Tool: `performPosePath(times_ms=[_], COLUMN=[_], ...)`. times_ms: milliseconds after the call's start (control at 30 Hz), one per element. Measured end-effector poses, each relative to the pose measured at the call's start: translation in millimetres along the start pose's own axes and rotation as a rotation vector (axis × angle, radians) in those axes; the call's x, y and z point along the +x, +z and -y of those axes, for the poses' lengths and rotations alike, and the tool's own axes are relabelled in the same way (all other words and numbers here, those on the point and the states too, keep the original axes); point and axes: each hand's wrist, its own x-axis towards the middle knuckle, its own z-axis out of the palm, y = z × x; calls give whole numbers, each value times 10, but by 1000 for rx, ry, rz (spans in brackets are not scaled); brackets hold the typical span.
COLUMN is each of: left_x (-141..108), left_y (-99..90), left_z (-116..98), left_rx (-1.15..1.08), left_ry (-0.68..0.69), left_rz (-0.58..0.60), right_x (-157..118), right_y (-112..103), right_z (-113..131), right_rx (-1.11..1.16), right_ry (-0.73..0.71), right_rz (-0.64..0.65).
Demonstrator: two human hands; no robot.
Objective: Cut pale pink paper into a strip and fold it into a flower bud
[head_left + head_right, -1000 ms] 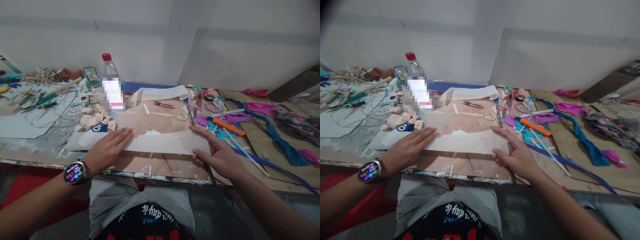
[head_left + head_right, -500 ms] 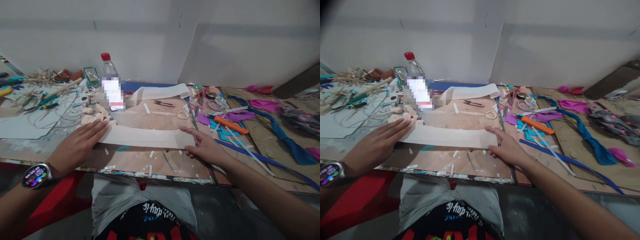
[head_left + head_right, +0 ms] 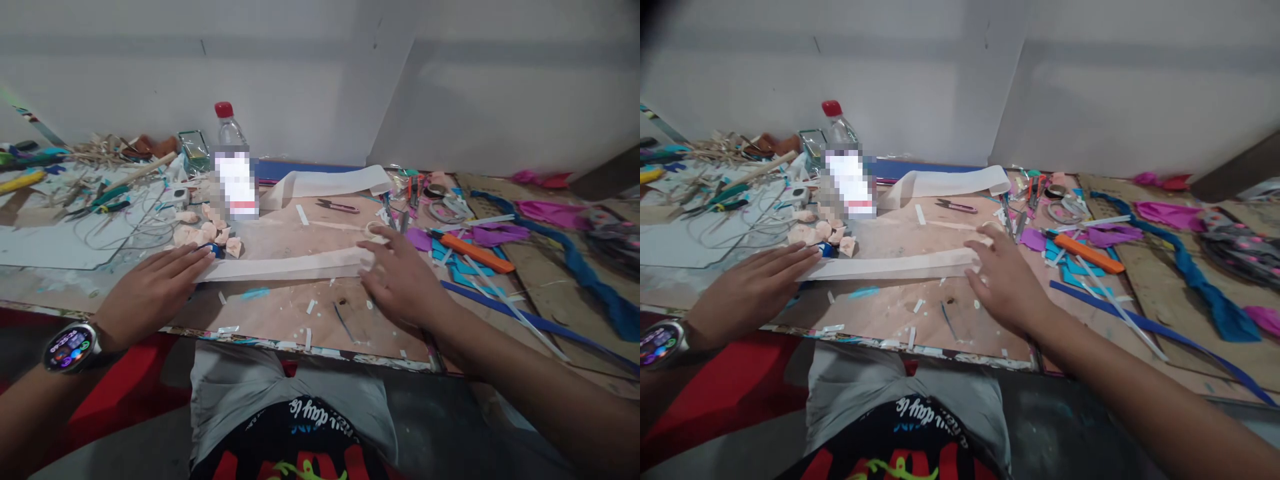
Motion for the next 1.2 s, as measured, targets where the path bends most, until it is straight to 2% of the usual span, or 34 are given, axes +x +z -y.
performPosePath(times_ms=[33,167,300,467,667,933,1067,1200], left_x=[21,92,95,41,54,141,-21,-205], left_y=[2,10,14,-6,-41,12,-41,-156], left_z=[-10,-25,8,53,17,-73,37,147], left_rx=[-9,-38,-76,-43,-25,-36,-47,-109], left_ry=[2,29,109,174,187,262,179,8], left_rz=[-4,1,38,75,69,22,-23,-148], right_x=[0,4,14,-32,-128,0,23,37], right_y=[8,90,168,113,1,297,357,316], right_z=[96,367,401,410,606,897,917,913], right_rx=[-9,59,112,102,90,195,189,194], right_ry=[-50,-178,-159,-152,-139,-301,-314,-306], right_rz=[56,419,586,642,659,638,643,646])
